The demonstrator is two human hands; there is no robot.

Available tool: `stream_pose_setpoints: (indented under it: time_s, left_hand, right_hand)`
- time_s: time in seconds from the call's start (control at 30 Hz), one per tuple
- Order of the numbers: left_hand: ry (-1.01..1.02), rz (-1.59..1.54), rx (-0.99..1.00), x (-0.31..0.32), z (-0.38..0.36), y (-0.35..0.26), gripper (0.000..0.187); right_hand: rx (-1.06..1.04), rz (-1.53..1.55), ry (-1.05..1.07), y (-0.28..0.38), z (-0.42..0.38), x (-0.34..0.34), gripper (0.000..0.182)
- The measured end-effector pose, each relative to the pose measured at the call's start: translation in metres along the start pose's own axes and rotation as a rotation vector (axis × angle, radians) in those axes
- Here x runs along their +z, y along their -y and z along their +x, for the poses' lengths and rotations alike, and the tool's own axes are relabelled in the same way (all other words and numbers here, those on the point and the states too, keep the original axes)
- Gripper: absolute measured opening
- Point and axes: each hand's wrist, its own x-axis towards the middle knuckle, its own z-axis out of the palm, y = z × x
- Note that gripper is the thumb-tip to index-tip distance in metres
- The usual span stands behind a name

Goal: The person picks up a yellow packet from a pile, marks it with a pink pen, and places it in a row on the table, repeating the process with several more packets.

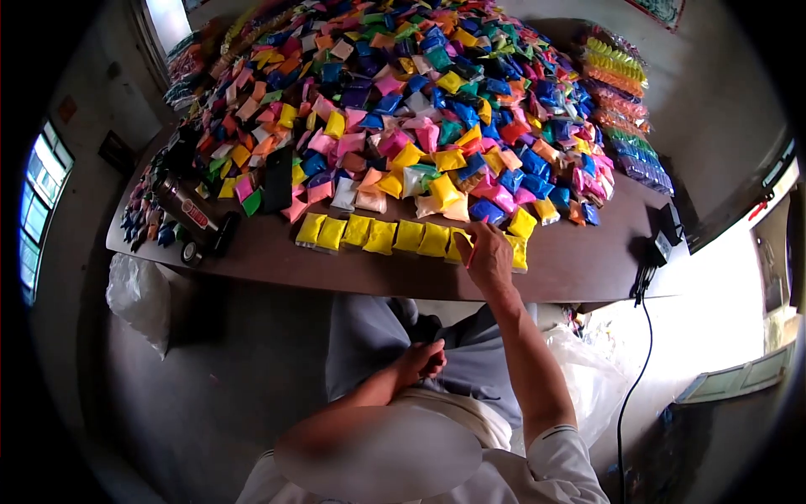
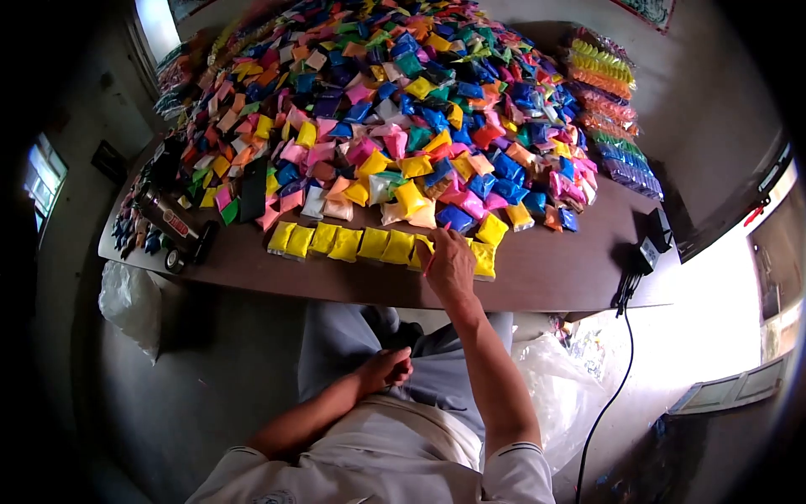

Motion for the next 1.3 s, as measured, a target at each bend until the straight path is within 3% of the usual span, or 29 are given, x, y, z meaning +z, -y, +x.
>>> stream_pose_setpoints:
  time_s: [0.4, 0.5, 0.67, 0.73, 1.13, 1.3]
  left_hand:
    - [0.096, -0.068, 0.038, -0.010, -0.001, 0.003, 0.032]
    - [0.106, -0.068, 0.045, -0.010, -0.004, 0.001, 0.032]
    - [0.133, -0.191, 0.032, -0.014, 0.001, 0.005, 0.033]
    - [0.151, -0.220, 0.053, -0.015, 0.001, 0.005, 0.032]
    - [0.172, -0.290, 0.029, -0.022, 0.003, 0.010, 0.031]
    - [0.084, -0.250, -0.024, -0.025, -0.004, 0.004, 0.030]
  right_hand:
    - [0.042, -0.053, 0.214, 0.024, 0.009, 0.016, 0.022]
    - [-0.206, 0.091, 0.072, 0.039, 0.011, 0.031, 0.026]
    - [-0.287, 0.081, 0.051, 0.070, 0.014, 0.056, 0.025]
    - [-0.218, 0.031, 0.209, 0.070, 0.012, 0.070, 0.025]
    - [-0.370, 0.214, 0.116, 0.099, 0.017, 0.065, 0.028]
    - [-0.305, 0.194, -0.163, 0.059, 0.024, 0.036, 0.020]
